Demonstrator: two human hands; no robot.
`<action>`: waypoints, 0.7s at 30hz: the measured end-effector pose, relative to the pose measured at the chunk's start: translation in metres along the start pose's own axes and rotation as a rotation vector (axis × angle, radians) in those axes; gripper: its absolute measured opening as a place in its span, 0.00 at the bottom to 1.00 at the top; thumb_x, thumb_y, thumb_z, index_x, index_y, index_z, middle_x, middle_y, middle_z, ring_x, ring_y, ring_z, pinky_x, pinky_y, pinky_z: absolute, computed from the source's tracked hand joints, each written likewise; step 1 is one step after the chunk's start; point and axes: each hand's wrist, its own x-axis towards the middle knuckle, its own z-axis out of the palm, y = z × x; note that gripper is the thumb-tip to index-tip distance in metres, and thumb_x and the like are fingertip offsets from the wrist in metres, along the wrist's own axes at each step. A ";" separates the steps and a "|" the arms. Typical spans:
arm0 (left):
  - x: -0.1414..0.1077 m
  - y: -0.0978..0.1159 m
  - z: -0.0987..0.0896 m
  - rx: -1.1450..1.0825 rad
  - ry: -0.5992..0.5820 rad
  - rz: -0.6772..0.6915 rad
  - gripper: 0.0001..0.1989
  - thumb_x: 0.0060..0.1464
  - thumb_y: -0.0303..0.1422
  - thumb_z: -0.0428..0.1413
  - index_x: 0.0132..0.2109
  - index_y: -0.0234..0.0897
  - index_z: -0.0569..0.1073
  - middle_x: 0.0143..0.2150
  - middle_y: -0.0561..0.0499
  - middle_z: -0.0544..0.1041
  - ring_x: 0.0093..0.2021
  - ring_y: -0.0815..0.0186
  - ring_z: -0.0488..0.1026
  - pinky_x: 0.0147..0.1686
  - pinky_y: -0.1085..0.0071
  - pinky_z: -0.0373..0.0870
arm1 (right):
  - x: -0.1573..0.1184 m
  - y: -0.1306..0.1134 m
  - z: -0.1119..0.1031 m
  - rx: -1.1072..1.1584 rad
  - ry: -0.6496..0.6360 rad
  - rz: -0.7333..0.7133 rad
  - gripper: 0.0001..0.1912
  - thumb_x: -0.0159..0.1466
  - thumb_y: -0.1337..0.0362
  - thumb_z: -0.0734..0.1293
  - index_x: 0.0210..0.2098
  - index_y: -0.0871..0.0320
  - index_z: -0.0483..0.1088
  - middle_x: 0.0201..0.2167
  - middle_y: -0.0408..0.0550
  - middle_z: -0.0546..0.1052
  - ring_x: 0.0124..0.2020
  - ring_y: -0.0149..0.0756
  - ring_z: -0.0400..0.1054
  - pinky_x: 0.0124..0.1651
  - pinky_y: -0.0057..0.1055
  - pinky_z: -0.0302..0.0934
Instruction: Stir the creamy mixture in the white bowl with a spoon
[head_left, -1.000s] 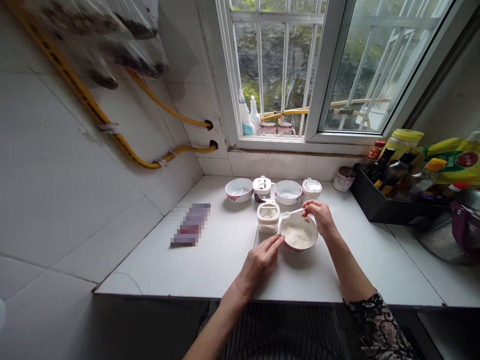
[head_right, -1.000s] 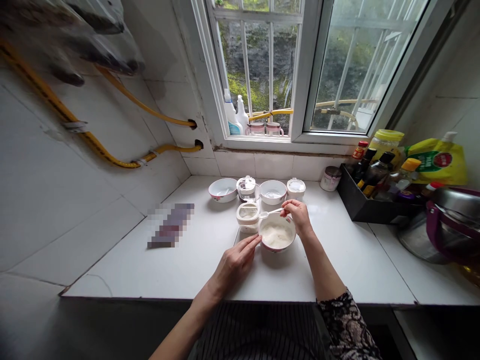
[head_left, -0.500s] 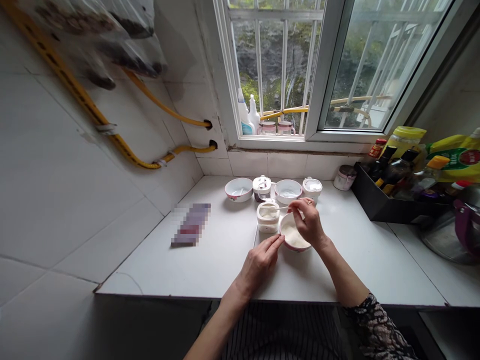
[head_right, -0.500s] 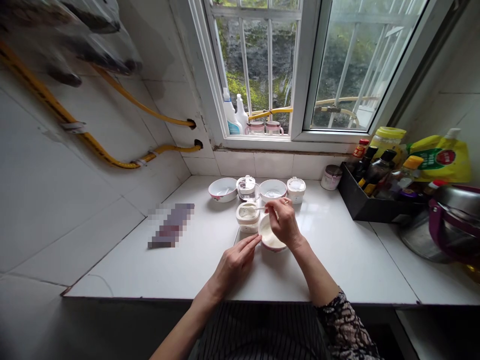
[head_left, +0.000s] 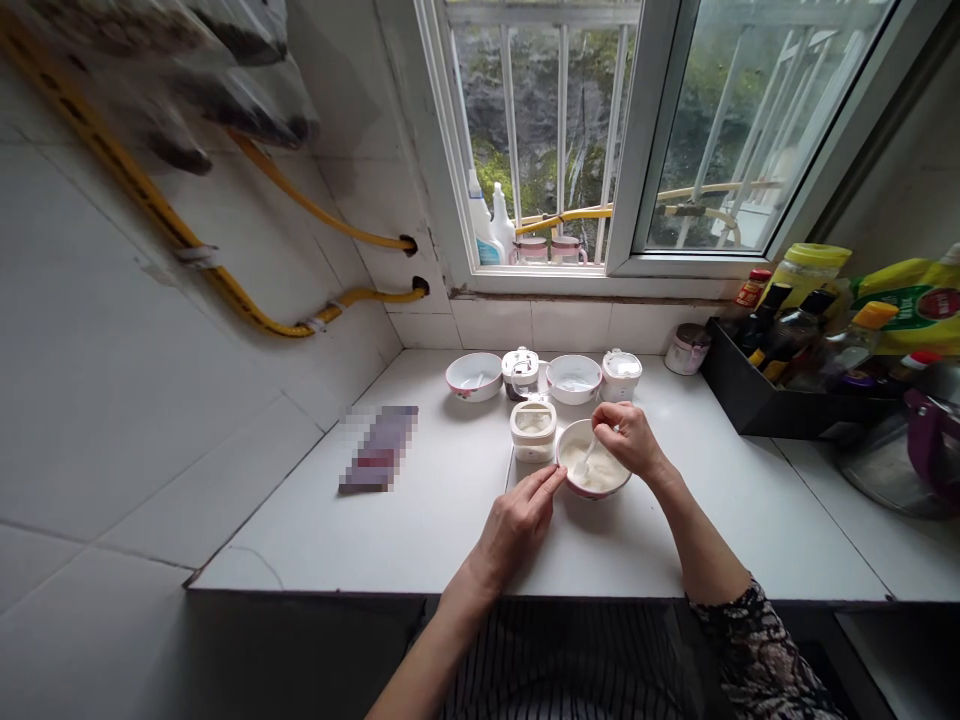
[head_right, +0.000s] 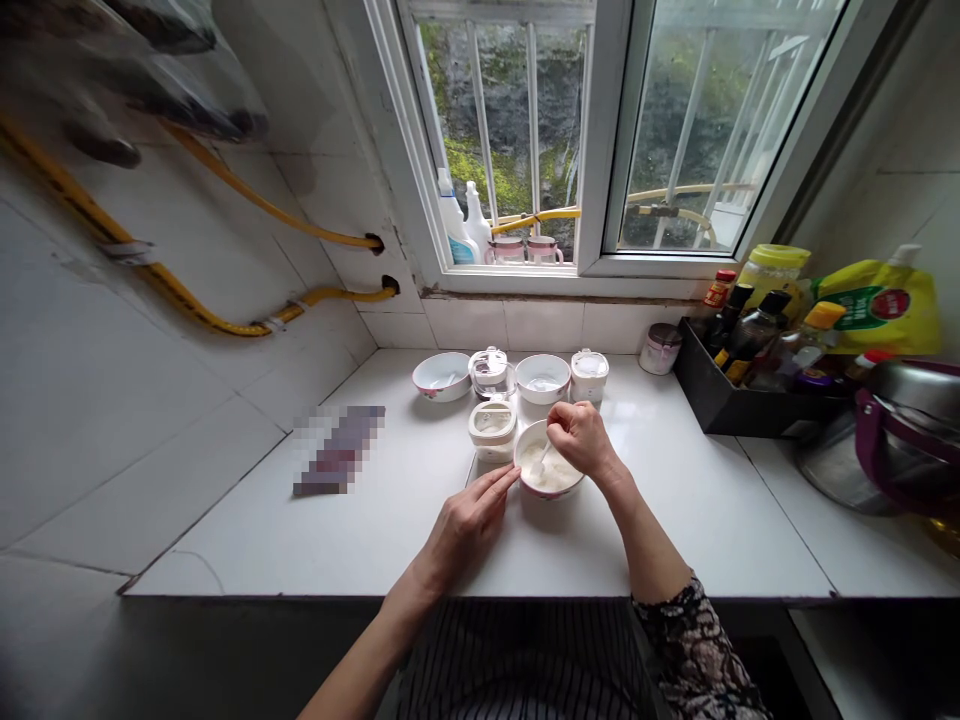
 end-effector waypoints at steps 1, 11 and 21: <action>0.000 0.000 0.000 -0.001 0.002 0.000 0.25 0.61 0.18 0.44 0.64 0.34 0.64 0.54 0.41 0.76 0.53 0.61 0.76 0.50 0.66 0.78 | 0.000 -0.001 0.002 0.029 -0.022 0.016 0.07 0.50 0.68 0.59 0.17 0.56 0.64 0.16 0.42 0.70 0.22 0.31 0.61 0.32 0.30 0.56; -0.001 -0.001 0.003 0.002 0.018 0.000 0.25 0.62 0.19 0.45 0.64 0.35 0.64 0.54 0.41 0.76 0.53 0.61 0.76 0.49 0.66 0.78 | 0.005 0.009 -0.004 0.321 0.061 0.354 0.07 0.46 0.63 0.60 0.17 0.57 0.67 0.11 0.39 0.64 0.17 0.29 0.56 0.24 0.27 0.51; -0.001 -0.001 0.004 0.002 0.023 0.003 0.26 0.61 0.18 0.45 0.64 0.36 0.64 0.54 0.42 0.76 0.53 0.61 0.76 0.49 0.67 0.78 | 0.010 0.020 -0.004 0.560 0.100 0.503 0.05 0.42 0.65 0.61 0.16 0.57 0.67 0.09 0.40 0.65 0.15 0.29 0.57 0.23 0.28 0.53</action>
